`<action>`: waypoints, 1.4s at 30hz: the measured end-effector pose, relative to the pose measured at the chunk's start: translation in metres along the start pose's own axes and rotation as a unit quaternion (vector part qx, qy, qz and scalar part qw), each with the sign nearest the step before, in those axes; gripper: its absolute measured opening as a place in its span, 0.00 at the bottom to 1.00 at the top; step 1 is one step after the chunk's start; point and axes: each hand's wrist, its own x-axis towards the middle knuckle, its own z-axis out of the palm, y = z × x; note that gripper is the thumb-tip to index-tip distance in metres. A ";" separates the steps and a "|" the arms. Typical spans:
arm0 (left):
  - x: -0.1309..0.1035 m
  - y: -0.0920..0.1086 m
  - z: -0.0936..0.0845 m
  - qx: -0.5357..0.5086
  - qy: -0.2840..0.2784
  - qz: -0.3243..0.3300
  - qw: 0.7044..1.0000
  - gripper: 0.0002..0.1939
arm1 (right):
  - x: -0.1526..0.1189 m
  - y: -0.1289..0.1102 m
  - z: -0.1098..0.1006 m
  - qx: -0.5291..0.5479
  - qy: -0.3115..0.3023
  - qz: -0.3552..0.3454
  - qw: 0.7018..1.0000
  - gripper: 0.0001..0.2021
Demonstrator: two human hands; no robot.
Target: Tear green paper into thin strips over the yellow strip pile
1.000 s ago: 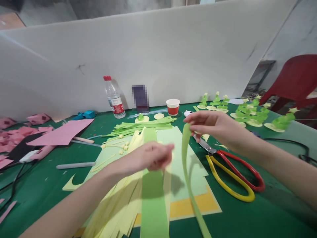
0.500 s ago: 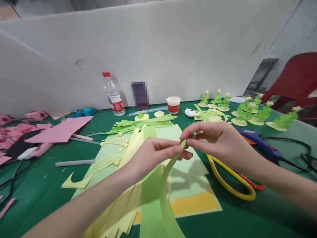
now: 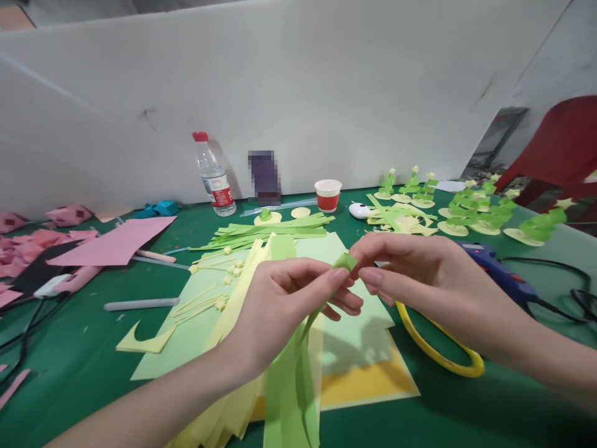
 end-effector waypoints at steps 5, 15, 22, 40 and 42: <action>-0.003 0.006 0.005 0.034 0.022 -0.006 0.999 0.07 | 0.000 -0.001 0.002 0.004 0.005 0.013 1.000 0.05; -0.007 0.011 0.007 0.105 0.017 0.032 0.994 0.07 | -0.001 -0.002 -0.002 0.024 0.003 0.022 0.999 0.05; -0.010 0.012 0.005 0.047 0.021 0.023 0.998 0.06 | -0.003 -0.005 0.000 0.044 -0.014 0.018 0.999 0.05; -0.013 0.013 0.005 0.073 0.028 0.045 0.996 0.09 | -0.008 -0.010 0.002 0.022 -0.009 0.013 1.000 0.04; -0.013 0.013 0.005 0.073 0.026 0.044 0.996 0.09 | -0.008 -0.011 0.002 0.020 -0.016 0.016 1.000 0.04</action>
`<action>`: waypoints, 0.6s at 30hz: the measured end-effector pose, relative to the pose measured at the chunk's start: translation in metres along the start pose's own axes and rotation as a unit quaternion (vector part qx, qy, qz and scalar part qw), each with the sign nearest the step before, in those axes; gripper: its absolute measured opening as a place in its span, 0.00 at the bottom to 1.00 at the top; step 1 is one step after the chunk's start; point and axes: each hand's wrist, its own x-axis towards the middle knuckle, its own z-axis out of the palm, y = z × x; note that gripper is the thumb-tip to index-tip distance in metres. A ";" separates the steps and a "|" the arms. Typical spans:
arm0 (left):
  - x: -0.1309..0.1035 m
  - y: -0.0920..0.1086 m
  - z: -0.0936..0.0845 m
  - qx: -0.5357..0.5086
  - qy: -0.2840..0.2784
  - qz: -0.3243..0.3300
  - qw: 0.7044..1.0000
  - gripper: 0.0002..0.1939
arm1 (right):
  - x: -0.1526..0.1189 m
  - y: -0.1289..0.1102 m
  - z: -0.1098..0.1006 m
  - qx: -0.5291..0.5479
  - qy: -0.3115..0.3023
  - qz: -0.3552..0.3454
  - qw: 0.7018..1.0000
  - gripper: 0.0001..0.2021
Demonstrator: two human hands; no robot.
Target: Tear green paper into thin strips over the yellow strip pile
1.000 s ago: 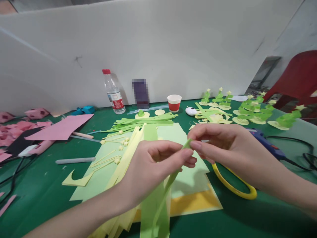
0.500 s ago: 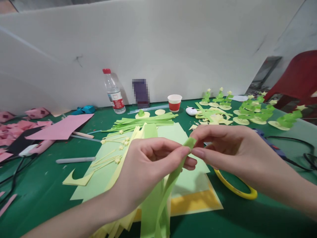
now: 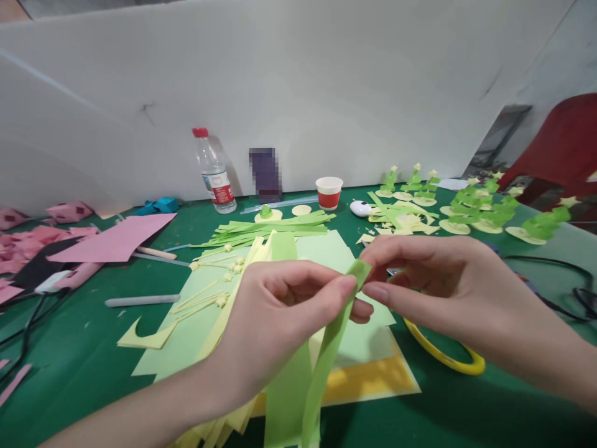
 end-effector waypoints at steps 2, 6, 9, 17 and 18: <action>0.000 0.000 0.000 -0.003 -0.004 -0.002 1.000 0.09 | 0.001 0.000 0.000 -0.006 -0.003 0.000 1.000 0.05; 0.001 0.000 0.000 -0.007 -0.019 -0.026 0.999 0.09 | 0.003 0.001 0.000 0.001 -0.024 0.017 1.000 0.08; 0.000 0.000 0.001 -0.028 -0.067 -0.085 0.994 0.09 | 0.003 0.002 -0.002 0.004 -0.066 0.043 0.997 0.10; 0.006 0.001 0.003 -0.101 -0.150 -0.205 0.962 0.12 | 0.011 0.002 -0.018 -0.116 -0.209 -0.023 0.971 0.12; 0.007 0.000 0.003 -0.100 -0.153 -0.211 0.960 0.11 | 0.012 0.001 -0.020 -0.136 -0.220 -0.032 0.965 0.11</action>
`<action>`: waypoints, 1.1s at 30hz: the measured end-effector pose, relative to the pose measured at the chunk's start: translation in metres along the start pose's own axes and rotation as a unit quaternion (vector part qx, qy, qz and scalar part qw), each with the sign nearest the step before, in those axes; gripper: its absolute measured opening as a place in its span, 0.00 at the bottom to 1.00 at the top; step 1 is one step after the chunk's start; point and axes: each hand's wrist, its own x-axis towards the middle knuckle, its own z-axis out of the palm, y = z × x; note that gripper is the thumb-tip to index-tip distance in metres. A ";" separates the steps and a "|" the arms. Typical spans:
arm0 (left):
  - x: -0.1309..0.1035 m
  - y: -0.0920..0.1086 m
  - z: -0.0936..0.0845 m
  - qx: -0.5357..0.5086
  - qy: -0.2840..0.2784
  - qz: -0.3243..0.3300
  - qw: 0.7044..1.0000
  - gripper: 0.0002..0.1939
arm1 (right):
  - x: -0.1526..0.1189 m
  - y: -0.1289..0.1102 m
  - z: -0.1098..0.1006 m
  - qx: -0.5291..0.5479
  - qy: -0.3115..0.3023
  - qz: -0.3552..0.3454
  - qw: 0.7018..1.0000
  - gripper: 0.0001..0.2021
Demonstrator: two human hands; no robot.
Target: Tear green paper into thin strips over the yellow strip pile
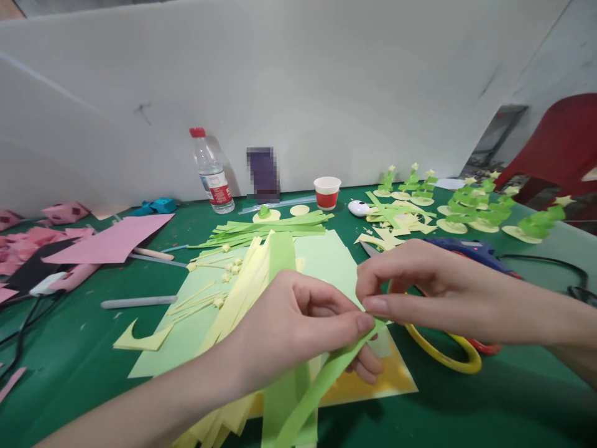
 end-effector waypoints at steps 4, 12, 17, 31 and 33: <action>0.004 -0.003 -0.004 -0.004 -0.013 -0.020 1.000 0.11 | -0.001 0.006 -0.008 -0.060 -0.031 -0.010 0.998 0.12; 0.003 0.000 -0.006 0.005 -0.026 -0.043 0.999 0.10 | -0.002 0.021 -0.026 -0.032 0.037 0.050 0.998 0.14; 0.003 -0.002 -0.002 0.028 -0.019 -0.071 0.997 0.08 | 0.002 0.011 -0.011 -0.015 -0.106 0.046 0.993 0.14; 0.004 0.000 -0.013 0.042 -0.104 -0.095 0.989 0.09 | -0.001 0.031 -0.032 0.147 -0.144 0.072 0.976 0.14; 0.004 0.000 -0.014 0.035 -0.104 -0.094 0.989 0.09 | -0.002 0.035 -0.037 0.140 -0.155 0.077 0.975 0.15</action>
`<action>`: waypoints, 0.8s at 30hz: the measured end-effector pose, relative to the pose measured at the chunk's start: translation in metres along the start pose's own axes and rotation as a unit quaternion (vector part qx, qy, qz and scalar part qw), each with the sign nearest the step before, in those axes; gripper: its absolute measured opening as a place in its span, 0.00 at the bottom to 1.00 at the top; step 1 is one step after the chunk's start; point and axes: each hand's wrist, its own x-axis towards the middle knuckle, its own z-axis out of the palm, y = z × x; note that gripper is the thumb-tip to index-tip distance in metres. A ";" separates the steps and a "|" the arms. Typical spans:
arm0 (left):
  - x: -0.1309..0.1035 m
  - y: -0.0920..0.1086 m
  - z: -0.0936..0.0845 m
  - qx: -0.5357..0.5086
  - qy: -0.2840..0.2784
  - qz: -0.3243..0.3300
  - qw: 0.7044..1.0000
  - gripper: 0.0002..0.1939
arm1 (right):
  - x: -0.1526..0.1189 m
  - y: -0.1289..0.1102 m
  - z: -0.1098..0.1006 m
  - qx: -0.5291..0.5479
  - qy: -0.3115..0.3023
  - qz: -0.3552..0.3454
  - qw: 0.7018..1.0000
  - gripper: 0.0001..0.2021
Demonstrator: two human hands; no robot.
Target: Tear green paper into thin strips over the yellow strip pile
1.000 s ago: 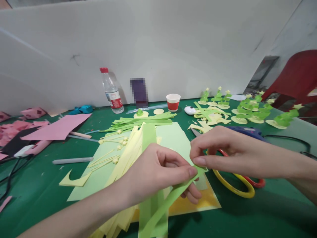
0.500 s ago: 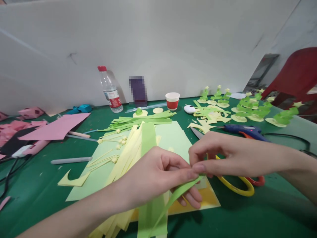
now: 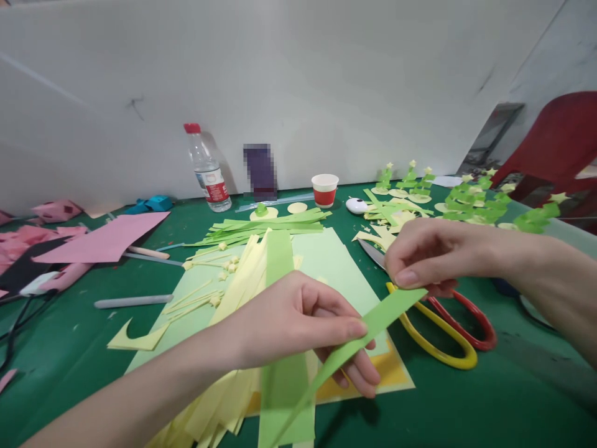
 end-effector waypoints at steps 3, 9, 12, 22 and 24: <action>0.001 0.000 -0.001 0.002 -0.005 0.004 1.000 0.09 | -0.002 0.002 -0.004 -0.013 -0.015 0.007 1.000 0.16; 0.002 0.001 -0.003 0.065 0.002 -0.012 0.998 0.09 | 0.000 -0.003 0.003 -0.089 -0.030 0.032 0.995 0.15; 0.002 0.000 -0.003 0.168 0.032 -0.030 0.985 0.08 | 0.004 -0.008 0.012 -0.153 -0.050 0.053 0.986 0.14; 0.003 0.001 0.002 0.338 0.089 -0.041 0.936 0.09 | 0.009 -0.014 0.028 -0.171 0.002 0.079 0.982 0.14; 0.003 0.001 0.003 0.341 0.092 -0.035 0.935 0.09 | 0.012 -0.010 0.030 -0.122 -0.029 0.075 0.989 0.13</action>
